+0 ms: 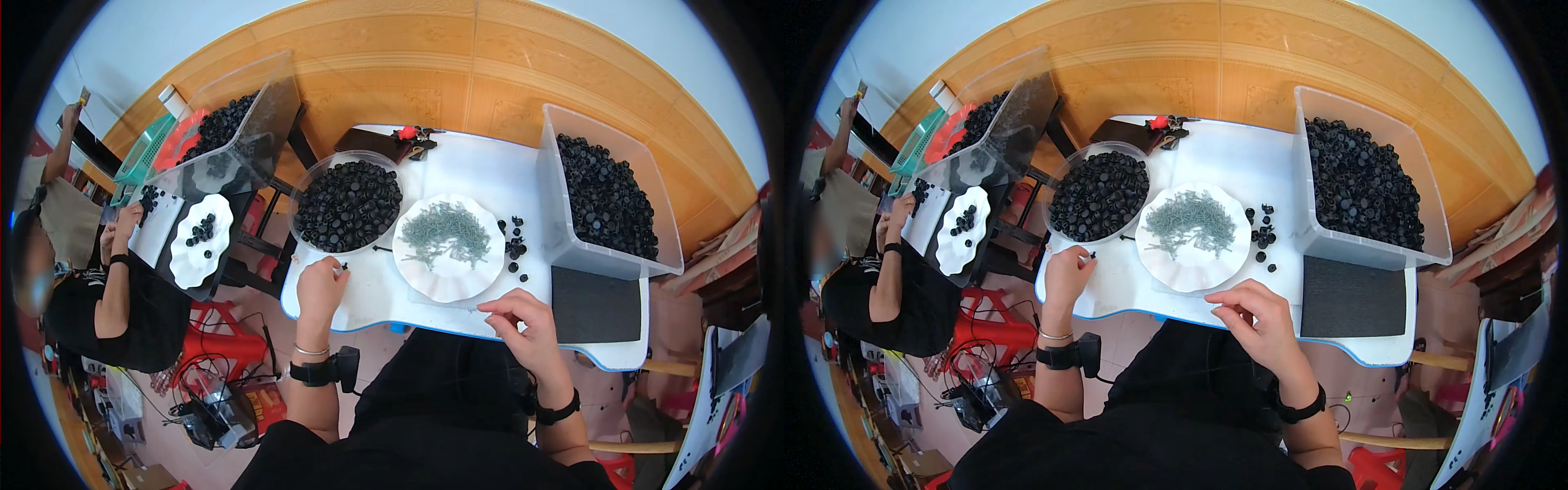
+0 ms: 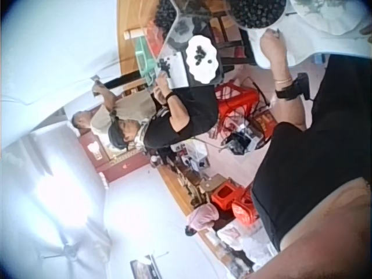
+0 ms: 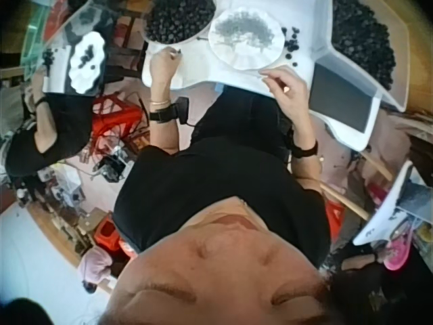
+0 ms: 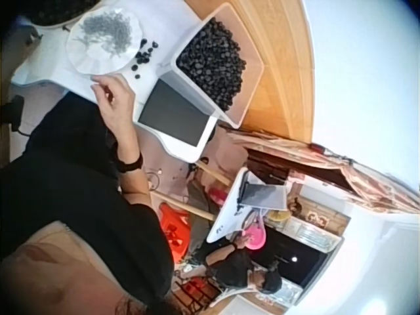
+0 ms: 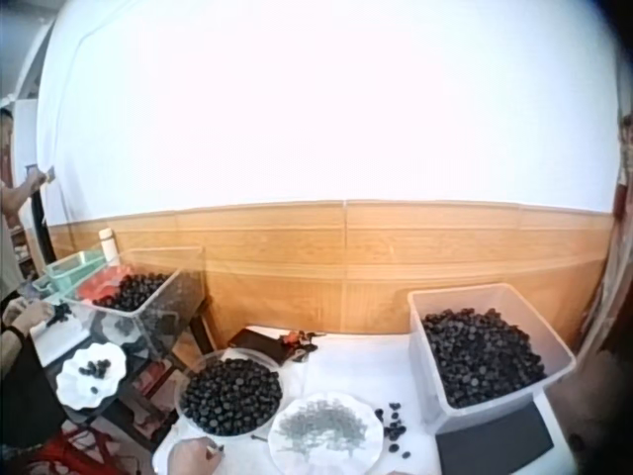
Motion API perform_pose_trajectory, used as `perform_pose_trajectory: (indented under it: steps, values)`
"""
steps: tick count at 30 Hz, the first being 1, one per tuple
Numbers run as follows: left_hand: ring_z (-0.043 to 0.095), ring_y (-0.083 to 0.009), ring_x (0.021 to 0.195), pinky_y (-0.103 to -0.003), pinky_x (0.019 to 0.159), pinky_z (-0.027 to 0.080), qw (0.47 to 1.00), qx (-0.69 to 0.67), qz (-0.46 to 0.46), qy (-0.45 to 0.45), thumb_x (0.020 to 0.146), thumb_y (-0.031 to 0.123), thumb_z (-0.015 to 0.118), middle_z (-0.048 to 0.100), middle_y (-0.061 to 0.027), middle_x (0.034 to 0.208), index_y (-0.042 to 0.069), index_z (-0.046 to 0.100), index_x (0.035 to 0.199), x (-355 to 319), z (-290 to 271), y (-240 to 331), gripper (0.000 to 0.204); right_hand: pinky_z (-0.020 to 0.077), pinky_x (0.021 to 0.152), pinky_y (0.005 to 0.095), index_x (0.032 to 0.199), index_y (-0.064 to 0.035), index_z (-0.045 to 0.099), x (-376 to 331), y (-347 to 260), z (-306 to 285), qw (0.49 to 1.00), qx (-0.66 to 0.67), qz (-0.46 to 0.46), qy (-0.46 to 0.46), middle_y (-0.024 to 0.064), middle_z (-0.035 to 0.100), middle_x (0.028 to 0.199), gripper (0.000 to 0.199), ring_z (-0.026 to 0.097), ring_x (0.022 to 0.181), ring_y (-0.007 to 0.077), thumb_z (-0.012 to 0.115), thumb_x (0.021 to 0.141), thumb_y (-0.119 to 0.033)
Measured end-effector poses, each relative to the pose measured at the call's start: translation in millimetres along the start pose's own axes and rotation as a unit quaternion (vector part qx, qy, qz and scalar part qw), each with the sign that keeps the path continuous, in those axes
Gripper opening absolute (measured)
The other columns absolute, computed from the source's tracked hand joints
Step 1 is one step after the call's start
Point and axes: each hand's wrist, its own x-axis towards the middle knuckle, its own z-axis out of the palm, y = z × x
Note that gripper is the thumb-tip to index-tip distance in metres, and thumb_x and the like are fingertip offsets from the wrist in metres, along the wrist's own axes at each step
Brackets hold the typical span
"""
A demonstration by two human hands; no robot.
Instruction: Sorting and inspecting small black plastic components on a table.
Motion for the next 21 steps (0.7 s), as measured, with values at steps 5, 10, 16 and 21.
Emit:
perform_pose_trajectory:
  steps: [5,10,16,21]
  values:
    - [0.064,-0.0296,0.062,-0.037,0.058,0.050,0.998,-0.019,0.029,0.049,0.073,0.011,0.068,0.064,-0.0143,0.067,0.002,0.066,0.080,0,24,6,0.012,0.0419,0.051,0.0197,0.093,-0.0052,0.070,-2,0,-2,1.000,-0.010,0.000,-0.004,0.0051,0.061,0.075,0.015,0.055,0.059,0.0080,0.067,0.078,-0.001]
    - [0.061,-0.0342,0.074,-0.042,0.066,0.050,0.995,-0.043,0.085,0.025,0.073,0.012,0.067,0.062,-0.0163,0.081,0.003,0.064,0.078,3,34,45,0.011,0.0413,0.051,0.0204,0.093,-0.0059,0.070,-3,0,-7,1.000,-0.004,-0.008,0.016,0.0041,0.060,0.075,0.015,0.054,0.059,0.0081,0.066,0.079,0.000]
    - [0.060,-0.0318,0.076,-0.041,0.064,0.048,0.996,0.004,0.089,-0.010,0.071,0.017,0.072,0.059,-0.0130,0.080,0.004,0.060,0.078,-9,3,65,0.019,0.0401,0.049,0.0209,0.094,-0.0066,0.069,-2,-4,-33,0.997,-0.046,-0.032,0.061,0.0033,0.059,0.074,0.017,0.051,0.058,0.0085,0.066,0.078,0.000]
    - [0.057,-0.0354,0.083,-0.042,0.069,0.046,0.993,-0.023,0.117,-0.015,0.070,0.014,0.074,0.058,-0.0145,0.085,0.003,0.053,0.084,-14,11,56,0.027,0.0435,0.055,0.0224,0.090,-0.0041,0.070,-1,-12,-81,0.973,-0.149,-0.072,0.162,0.0050,0.059,0.076,0.015,0.055,0.063,0.0118,0.066,0.077,0.002]
